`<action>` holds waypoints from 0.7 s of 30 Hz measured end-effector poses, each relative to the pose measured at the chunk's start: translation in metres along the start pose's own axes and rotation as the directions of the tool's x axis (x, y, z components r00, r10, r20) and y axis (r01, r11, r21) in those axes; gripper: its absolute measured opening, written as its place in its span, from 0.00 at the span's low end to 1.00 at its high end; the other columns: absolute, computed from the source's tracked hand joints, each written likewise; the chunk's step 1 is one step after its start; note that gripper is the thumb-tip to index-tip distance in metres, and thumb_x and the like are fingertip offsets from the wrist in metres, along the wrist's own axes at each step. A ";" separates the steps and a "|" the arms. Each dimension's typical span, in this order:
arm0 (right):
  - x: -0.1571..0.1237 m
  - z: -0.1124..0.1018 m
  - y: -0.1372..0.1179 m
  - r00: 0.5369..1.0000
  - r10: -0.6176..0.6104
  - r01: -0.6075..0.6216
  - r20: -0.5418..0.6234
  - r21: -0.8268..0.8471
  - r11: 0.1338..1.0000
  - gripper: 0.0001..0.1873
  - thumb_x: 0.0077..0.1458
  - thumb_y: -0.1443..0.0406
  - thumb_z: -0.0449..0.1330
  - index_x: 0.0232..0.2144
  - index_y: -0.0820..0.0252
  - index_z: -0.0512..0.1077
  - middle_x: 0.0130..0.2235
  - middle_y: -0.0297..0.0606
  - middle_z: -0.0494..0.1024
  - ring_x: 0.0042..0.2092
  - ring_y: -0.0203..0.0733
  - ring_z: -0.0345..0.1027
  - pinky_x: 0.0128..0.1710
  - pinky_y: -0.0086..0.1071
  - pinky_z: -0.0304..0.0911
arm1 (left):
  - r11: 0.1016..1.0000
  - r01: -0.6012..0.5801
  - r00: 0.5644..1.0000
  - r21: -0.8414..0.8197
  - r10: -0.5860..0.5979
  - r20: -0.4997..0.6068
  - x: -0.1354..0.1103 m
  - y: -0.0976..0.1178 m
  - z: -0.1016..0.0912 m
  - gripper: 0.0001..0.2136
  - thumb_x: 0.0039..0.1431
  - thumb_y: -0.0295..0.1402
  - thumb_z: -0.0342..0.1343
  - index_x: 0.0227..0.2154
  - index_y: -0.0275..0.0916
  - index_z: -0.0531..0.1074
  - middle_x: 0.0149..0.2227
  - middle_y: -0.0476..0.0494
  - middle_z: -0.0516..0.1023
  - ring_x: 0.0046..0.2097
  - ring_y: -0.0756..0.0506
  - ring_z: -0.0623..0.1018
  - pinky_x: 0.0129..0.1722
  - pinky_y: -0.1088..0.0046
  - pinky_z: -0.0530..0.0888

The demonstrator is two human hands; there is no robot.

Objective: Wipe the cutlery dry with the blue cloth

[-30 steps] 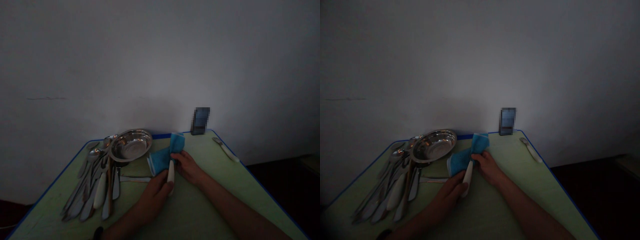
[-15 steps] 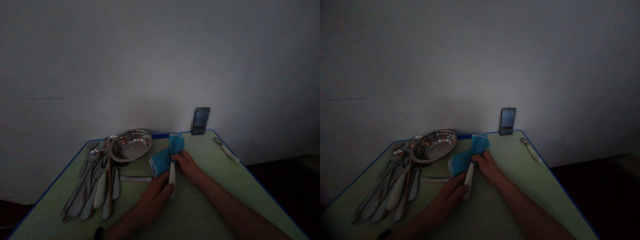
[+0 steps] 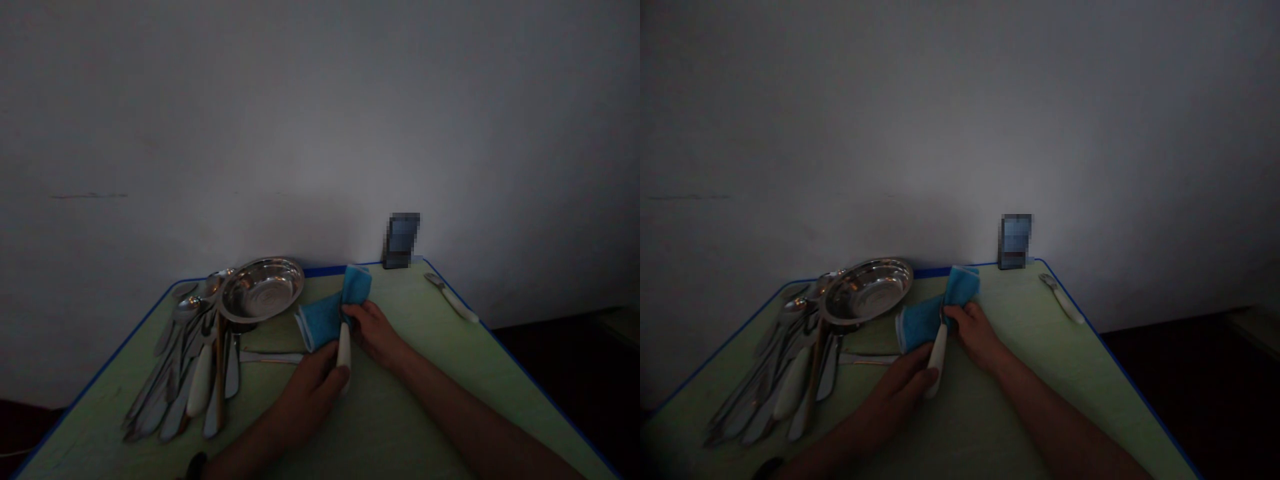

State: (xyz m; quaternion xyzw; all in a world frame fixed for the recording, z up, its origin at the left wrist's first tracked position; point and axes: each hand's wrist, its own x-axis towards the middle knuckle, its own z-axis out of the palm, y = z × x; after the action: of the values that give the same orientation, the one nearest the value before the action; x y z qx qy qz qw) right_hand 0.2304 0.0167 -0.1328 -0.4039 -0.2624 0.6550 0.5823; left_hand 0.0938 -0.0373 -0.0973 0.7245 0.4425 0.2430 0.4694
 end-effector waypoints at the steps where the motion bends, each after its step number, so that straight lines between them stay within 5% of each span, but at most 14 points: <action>1: 0.000 0.000 0.000 1.000 -0.004 0.004 -0.011 0.005 1.000 0.06 0.38 0.65 0.62 0.19 0.60 0.67 0.21 0.28 0.70 0.25 0.33 0.62 0.29 0.29 0.57 | 1.000 -0.002 1.000 0.002 0.002 -0.006 0.000 -0.001 0.000 0.12 0.56 0.32 0.44 0.38 0.39 0.69 0.36 0.49 0.74 0.40 0.46 0.71 0.41 0.76 0.65; 12: -0.004 0.010 -0.016 0.981 0.100 -0.131 0.165 0.192 0.973 0.16 0.43 0.50 0.57 0.25 0.56 0.69 0.24 0.34 0.74 0.33 0.41 0.68 0.32 0.33 0.60 | 0.999 0.042 0.996 -0.017 -0.043 -0.075 -0.003 -0.005 0.001 0.13 0.58 0.35 0.43 0.40 0.40 0.70 0.40 0.47 0.74 0.44 0.45 0.70 0.43 0.75 0.64; 21: -0.005 0.005 -0.015 0.979 0.072 -0.108 0.193 0.184 0.977 0.14 0.46 0.52 0.55 0.26 0.55 0.69 0.24 0.33 0.75 0.31 0.40 0.68 0.32 0.32 0.60 | 0.999 0.039 0.997 -0.003 -0.039 -0.061 -0.003 -0.006 0.001 0.13 0.56 0.35 0.42 0.33 0.39 0.71 0.32 0.47 0.74 0.38 0.45 0.71 0.38 0.74 0.67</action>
State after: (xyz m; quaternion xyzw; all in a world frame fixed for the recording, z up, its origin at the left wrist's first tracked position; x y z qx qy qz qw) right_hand 0.2345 0.0157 -0.1164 -0.2942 -0.2319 0.7378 0.5615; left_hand 0.0905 -0.0393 -0.1034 0.7076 0.4704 0.2564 0.4607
